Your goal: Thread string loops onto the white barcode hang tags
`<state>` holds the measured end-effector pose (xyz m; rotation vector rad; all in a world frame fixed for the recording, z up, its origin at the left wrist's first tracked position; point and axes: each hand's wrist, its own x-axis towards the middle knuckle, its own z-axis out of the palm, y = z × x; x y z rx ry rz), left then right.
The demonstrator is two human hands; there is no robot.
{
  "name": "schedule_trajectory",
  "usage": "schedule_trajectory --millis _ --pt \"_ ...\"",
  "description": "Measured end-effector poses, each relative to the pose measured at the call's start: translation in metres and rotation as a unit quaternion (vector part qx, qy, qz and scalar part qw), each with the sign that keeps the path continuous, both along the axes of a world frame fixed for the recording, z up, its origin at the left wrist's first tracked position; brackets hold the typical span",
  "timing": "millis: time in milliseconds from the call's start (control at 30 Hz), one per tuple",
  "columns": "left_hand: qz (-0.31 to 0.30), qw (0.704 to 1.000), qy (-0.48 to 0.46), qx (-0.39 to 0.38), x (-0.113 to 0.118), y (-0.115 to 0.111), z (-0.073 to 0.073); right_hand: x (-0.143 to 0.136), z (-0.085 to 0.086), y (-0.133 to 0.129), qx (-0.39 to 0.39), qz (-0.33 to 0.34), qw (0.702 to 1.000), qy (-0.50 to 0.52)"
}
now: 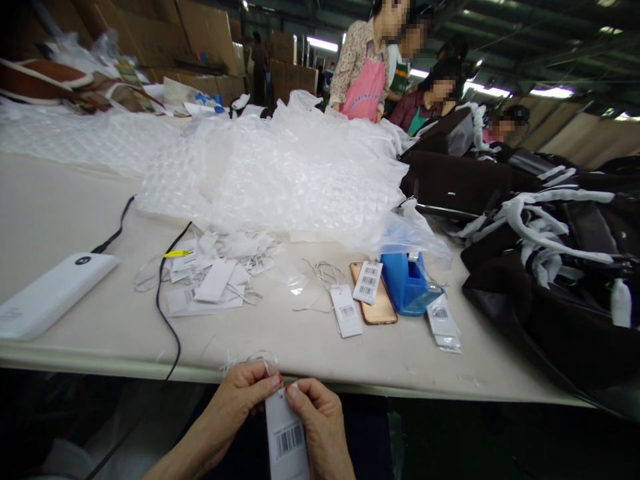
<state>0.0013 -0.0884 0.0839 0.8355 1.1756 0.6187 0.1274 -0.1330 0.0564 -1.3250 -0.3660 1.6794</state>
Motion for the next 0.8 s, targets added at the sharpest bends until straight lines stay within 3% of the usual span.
schedule_trajectory --millis 267,400,467,633,800 --pt "0.008 1.000 -0.004 -0.001 0.002 -0.002 0.003 0.001 -0.006 -0.003 0.009 -0.004 1.000 -0.016" --pt "0.064 0.998 -0.009 0.006 0.000 -0.006 -0.001 -0.001 0.000 -0.001 0.015 -0.019 0.999 -0.030" --pt "0.092 0.995 -0.025 -0.014 -0.002 -0.011 -0.006 -0.002 0.002 0.000 0.017 -0.036 0.999 -0.034" --pt "0.085 0.989 -0.084 -0.085 0.003 -0.026 -0.015 -0.003 0.004 -0.001 0.014 -0.061 0.998 -0.033" --pt "0.169 0.976 -0.108 -0.082 0.015 -0.030 -0.006 -0.004 0.005 -0.004 0.018 -0.069 0.997 -0.023"
